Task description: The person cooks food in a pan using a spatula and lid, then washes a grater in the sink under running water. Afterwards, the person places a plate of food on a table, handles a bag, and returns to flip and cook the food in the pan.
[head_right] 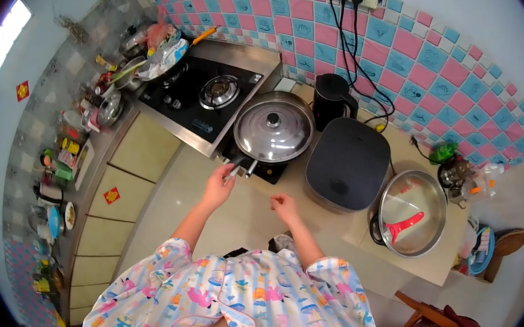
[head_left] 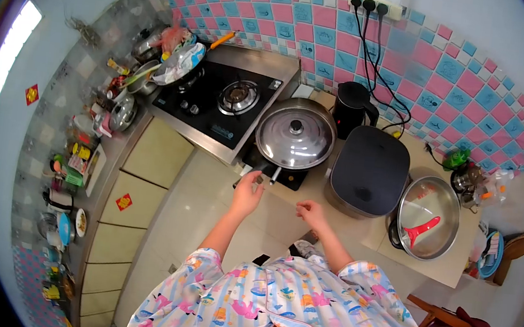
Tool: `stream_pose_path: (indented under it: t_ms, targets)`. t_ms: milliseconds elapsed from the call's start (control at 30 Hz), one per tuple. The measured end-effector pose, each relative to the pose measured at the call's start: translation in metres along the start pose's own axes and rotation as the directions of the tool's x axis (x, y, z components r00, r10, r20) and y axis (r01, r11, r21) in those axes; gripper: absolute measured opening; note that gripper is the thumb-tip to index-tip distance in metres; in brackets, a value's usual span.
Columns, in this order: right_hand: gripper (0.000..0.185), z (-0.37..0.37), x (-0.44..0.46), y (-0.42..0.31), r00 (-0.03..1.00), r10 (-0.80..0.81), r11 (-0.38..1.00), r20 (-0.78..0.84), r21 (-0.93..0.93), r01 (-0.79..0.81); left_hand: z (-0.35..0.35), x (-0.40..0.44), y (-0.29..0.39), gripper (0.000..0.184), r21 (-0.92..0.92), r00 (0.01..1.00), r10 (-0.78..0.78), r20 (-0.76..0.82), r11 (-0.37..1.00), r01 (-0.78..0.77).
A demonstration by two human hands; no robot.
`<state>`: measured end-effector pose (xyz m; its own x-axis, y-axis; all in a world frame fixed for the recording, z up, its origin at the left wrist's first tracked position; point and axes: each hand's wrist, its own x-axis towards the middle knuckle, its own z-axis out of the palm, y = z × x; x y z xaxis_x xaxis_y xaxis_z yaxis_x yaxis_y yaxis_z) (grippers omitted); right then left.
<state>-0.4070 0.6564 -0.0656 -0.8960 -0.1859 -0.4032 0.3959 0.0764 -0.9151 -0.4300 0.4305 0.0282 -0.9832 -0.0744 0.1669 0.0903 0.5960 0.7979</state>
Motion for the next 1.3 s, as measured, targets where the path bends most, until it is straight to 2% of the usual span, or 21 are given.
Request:
stream_pose_path:
  t_ms: [67,133,267,367,467,567,600,667,733,867,967,1000,1033,1100,1167,1233,1300]
  targets:
    - [0.019,0.014,0.030,0.011,0.999,0.035,0.999,0.009,0.039,-0.035,-0.003,0.016,-0.010,0.038,-0.038,0.999,-0.028,0.016,0.999,0.028]
    - [0.021,0.022,0.060,0.007,0.998,0.070,0.994,0.007,0.080,-0.070,-0.006,0.039,-0.014,0.038,0.036,0.998,-0.035,0.057,0.999,0.033]
    - [0.027,0.033,0.080,0.000,0.990,0.129,0.990,0.048,0.047,-0.131,0.010,0.100,-0.007,0.039,0.140,0.985,-0.015,0.173,0.990,-0.010]
    - [0.025,0.038,0.091,-0.004,0.990,0.139,0.986,-0.015,0.096,-0.137,0.047,0.145,-0.020,0.041,0.249,0.963,0.200,0.182,0.938,-0.242]
    - [0.036,0.044,0.102,-0.016,0.961,0.271,0.942,-0.050,0.218,-0.254,0.081,0.190,-0.028,0.046,0.210,0.943,0.255,0.212,0.931,-0.299]
    - [0.040,0.054,0.111,-0.031,0.935,0.354,0.885,-0.025,0.331,-0.326,0.112,0.228,-0.048,0.049,0.350,0.925,0.286,0.251,0.864,-0.363]
    - [0.040,0.056,0.116,-0.038,0.925,0.378,0.870,-0.022,0.349,-0.347,0.114,0.237,-0.043,0.049,0.376,0.913,0.236,0.333,0.855,-0.358]
    - [0.034,0.069,0.128,-0.032,0.917,0.393,0.801,-0.073,0.516,-0.302,0.111,0.252,-0.032,0.048,0.429,0.871,0.117,0.477,0.834,-0.347]
    - [0.028,0.077,0.135,-0.027,0.920,0.377,0.723,-0.104,0.654,-0.222,0.105,0.262,-0.030,0.044,0.354,0.844,0.155,0.514,0.858,-0.373]
    - [0.023,0.082,0.143,-0.025,0.914,0.362,0.816,-0.181,0.535,-0.217,0.119,0.275,-0.049,0.035,0.229,0.805,0.275,0.526,0.865,-0.445]
    - [0.017,0.088,0.145,-0.034,0.814,0.350,0.935,-0.463,0.224,-0.274,0.109,0.282,-0.042,0.034,0.172,0.811,0.307,0.498,0.881,-0.440]
    - [0.023,0.090,0.139,-0.054,0.788,0.325,0.945,-0.522,0.211,-0.249,0.097,0.286,-0.036,0.034,0.161,0.818,0.311,0.483,0.887,-0.432]
    - [0.024,0.092,0.136,-0.057,0.765,0.136,0.986,-0.630,0.012,-0.165,0.084,0.290,-0.032,0.035,0.121,0.829,0.329,0.452,0.898,-0.423]
    - [0.026,0.083,0.130,-0.058,0.646,-0.284,0.915,-0.708,-0.402,-0.038,0.063,0.300,-0.014,0.036,0.030,0.846,0.368,0.385,0.911,-0.411]
    - [0.022,0.069,0.119,-0.065,0.717,-0.124,0.971,-0.686,-0.233,-0.055,0.037,0.320,-0.006,0.036,-0.007,0.852,0.397,0.341,0.907,-0.420]
    - [0.018,0.062,0.101,-0.083,0.772,0.090,0.996,-0.629,0.061,-0.067,-0.010,0.334,0.019,0.033,0.010,0.874,0.384,0.299,0.914,-0.405]
    - [0.018,0.057,0.066,-0.127,0.831,0.291,0.907,-0.474,0.414,-0.081,-0.040,0.351,0.015,0.032,0.034,0.889,0.413,0.199,0.903,-0.427]
